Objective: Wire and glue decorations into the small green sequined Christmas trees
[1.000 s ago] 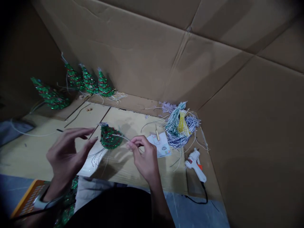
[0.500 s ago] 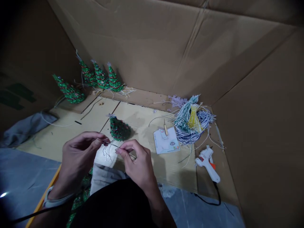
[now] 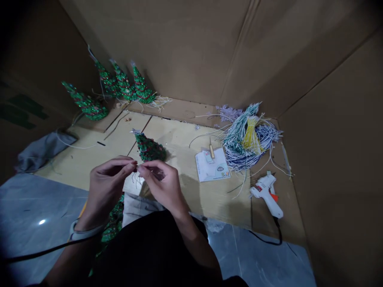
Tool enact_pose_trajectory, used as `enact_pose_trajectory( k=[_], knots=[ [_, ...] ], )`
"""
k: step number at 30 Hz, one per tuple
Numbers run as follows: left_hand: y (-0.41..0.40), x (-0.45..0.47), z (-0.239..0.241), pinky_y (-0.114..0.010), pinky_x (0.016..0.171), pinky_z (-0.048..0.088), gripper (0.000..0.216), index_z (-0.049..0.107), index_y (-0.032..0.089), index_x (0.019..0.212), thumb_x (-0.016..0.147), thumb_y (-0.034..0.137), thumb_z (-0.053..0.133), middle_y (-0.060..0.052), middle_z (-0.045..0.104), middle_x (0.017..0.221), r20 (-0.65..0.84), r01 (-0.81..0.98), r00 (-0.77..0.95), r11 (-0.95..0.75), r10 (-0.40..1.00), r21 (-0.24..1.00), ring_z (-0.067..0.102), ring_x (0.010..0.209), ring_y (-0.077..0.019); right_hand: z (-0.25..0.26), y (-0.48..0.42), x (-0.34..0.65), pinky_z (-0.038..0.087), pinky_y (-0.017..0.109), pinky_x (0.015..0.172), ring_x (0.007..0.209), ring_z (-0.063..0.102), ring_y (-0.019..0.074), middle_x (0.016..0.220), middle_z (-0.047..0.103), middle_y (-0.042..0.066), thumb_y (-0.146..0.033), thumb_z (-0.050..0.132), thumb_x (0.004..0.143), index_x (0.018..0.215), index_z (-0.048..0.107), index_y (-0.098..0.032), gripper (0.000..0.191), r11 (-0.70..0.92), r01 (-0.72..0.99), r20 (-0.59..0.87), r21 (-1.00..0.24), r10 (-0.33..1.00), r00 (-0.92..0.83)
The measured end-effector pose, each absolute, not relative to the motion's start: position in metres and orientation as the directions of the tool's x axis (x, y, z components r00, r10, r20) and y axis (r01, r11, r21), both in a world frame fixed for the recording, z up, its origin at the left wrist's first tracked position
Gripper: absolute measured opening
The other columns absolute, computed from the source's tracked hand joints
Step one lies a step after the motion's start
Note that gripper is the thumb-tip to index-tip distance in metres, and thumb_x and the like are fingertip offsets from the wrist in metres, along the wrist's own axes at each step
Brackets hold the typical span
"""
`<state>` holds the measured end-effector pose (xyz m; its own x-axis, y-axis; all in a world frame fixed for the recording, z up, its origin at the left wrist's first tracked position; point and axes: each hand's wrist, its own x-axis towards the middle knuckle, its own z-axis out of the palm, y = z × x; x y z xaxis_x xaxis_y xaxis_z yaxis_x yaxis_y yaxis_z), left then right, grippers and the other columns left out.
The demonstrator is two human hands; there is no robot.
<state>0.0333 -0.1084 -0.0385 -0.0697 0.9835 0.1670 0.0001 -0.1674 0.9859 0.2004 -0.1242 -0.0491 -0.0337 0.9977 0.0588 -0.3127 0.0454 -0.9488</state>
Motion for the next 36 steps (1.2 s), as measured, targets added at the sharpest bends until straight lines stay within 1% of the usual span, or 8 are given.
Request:
enact_pose_trajectory(
  k=[4, 8, 13, 16, 18, 23, 28, 36],
  knots=[
    [-0.107, 0.029, -0.034, -0.031, 0.086, 0.063, 0.008, 0.089, 0.026, 0.099, 0.091, 0.028, 0.091, -0.003, 0.084, 0.1, 0.24, 0.181, -0.039, -0.229, 0.97, 0.956, 0.078, 0.093, -0.0186, -0.049, -0.12, 0.204, 0.062, 0.027, 0.078, 0.087, 0.077, 0.0166, 0.099, 0.084, 0.001, -0.041, 0.083, 0.097, 0.103, 0.085, -0.025, 0.017, 0.051, -0.261, 0.051, -0.964, 0.999, 0.006],
    [-0.103, 0.024, -0.029, -0.032, 0.089, 0.062, 0.006, 0.088, 0.025, 0.102, 0.096, 0.027, 0.086, -0.004, 0.083, 0.102, 0.326, 0.326, 0.037, -0.319, 0.945, 0.89, 0.077, 0.094, -0.019, -0.047, -0.116, 0.209, 0.062, 0.031, 0.086, 0.095, 0.079, 0.0187, 0.104, 0.085, 0.002, -0.041, 0.081, 0.099, 0.106, 0.085, -0.026, 0.017, 0.074, -0.182, 0.074, -0.981, 0.997, 0.006],
    [-0.096, 0.022, -0.026, -0.029, 0.078, 0.061, 0.013, 0.085, 0.022, 0.096, 0.096, 0.036, 0.086, -0.005, 0.081, 0.096, 0.194, 0.289, 0.034, -0.195, 0.981, 0.937, 0.076, 0.087, -0.0188, -0.043, -0.11, 0.212, 0.063, 0.032, 0.085, 0.099, 0.078, 0.0195, 0.111, 0.083, 0.003, -0.04, 0.074, 0.104, 0.114, 0.082, -0.029, 0.017, 0.161, -0.031, 0.162, -0.986, 0.987, -0.007],
    [-0.093, 0.021, -0.023, -0.028, 0.074, 0.06, 0.02, 0.084, 0.021, 0.095, 0.094, 0.041, 0.087, -0.006, 0.081, 0.093, 0.11, 0.25, 0.027, -0.113, 0.994, 0.962, 0.074, 0.082, -0.019, -0.042, -0.104, 0.213, 0.057, 0.028, 0.068, 0.075, 0.067, 0.014, 0.102, 0.079, 0.002, -0.038, 0.074, 0.105, 0.118, 0.083, -0.03, 0.017, 0.25, 0.147, 0.251, -0.957, 0.968, -0.012],
    [-0.09, 0.02, -0.02, -0.028, 0.071, 0.059, 0.023, 0.084, 0.021, 0.094, 0.093, 0.044, 0.088, -0.005, 0.08, 0.09, 0.061, 0.223, 0.03, -0.066, 0.998, 0.973, 0.072, 0.079, -0.0186, -0.042, -0.1, 0.213, 0.053, 0.028, 0.062, 0.067, 0.059, 0.012, 0.098, 0.076, 0.001, -0.035, 0.074, 0.106, 0.118, 0.084, -0.031, 0.016, 0.316, 0.254, 0.32, -0.914, 0.947, -0.028],
    [-0.081, 0.015, -0.017, -0.027, 0.066, 0.059, 0.025, 0.085, 0.021, 0.09, 0.09, 0.045, 0.089, -0.004, 0.079, 0.083, -0.019, 0.19, 0.082, 0.003, 0.996, 0.982, 0.071, 0.073, -0.0177, -0.037, -0.093, 0.212, 0.059, 0.03, 0.075, 0.08, 0.07, 0.0142, 0.101, 0.077, 0.002, -0.023, 0.072, 0.106, 0.112, 0.081, -0.027, 0.011, 0.469, 0.42, 0.475, -0.777, 0.875, -0.097],
    [-0.071, 0.009, -0.024, -0.026, 0.063, 0.061, 0.02, 0.086, 0.023, 0.089, 0.091, 0.043, 0.087, -0.003, 0.079, 0.076, -0.022, 0.154, 0.121, 0.003, 0.992, 0.988, 0.074, 0.066, -0.0172, -0.029, -0.09, 0.21, 0.06, 0.03, 0.075, 0.09, 0.074, 0.0165, 0.103, 0.077, 0.003, -0.018, 0.072, 0.105, 0.114, 0.076, -0.027, 0.013, 0.489, 0.505, 0.504, -0.711, 0.856, -0.119],
    [-0.056, -0.003, -0.035, -0.024, 0.066, 0.063, 0.022, 0.085, 0.023, 0.104, 0.096, 0.043, 0.085, -0.003, 0.081, 0.085, -0.014, 0.08, 0.026, 0.012, 1.0, 0.997, 0.075, 0.071, -0.0153, -0.03, -0.064, 0.203, 0.059, 0.032, 0.08, 0.092, 0.074, 0.0169, 0.102, 0.076, 0.003, -0.018, 0.066, 0.108, 0.11, 0.073, -0.025, 0.01, 0.374, 0.626, 0.505, -0.684, 0.863, 0.036]
  ],
)
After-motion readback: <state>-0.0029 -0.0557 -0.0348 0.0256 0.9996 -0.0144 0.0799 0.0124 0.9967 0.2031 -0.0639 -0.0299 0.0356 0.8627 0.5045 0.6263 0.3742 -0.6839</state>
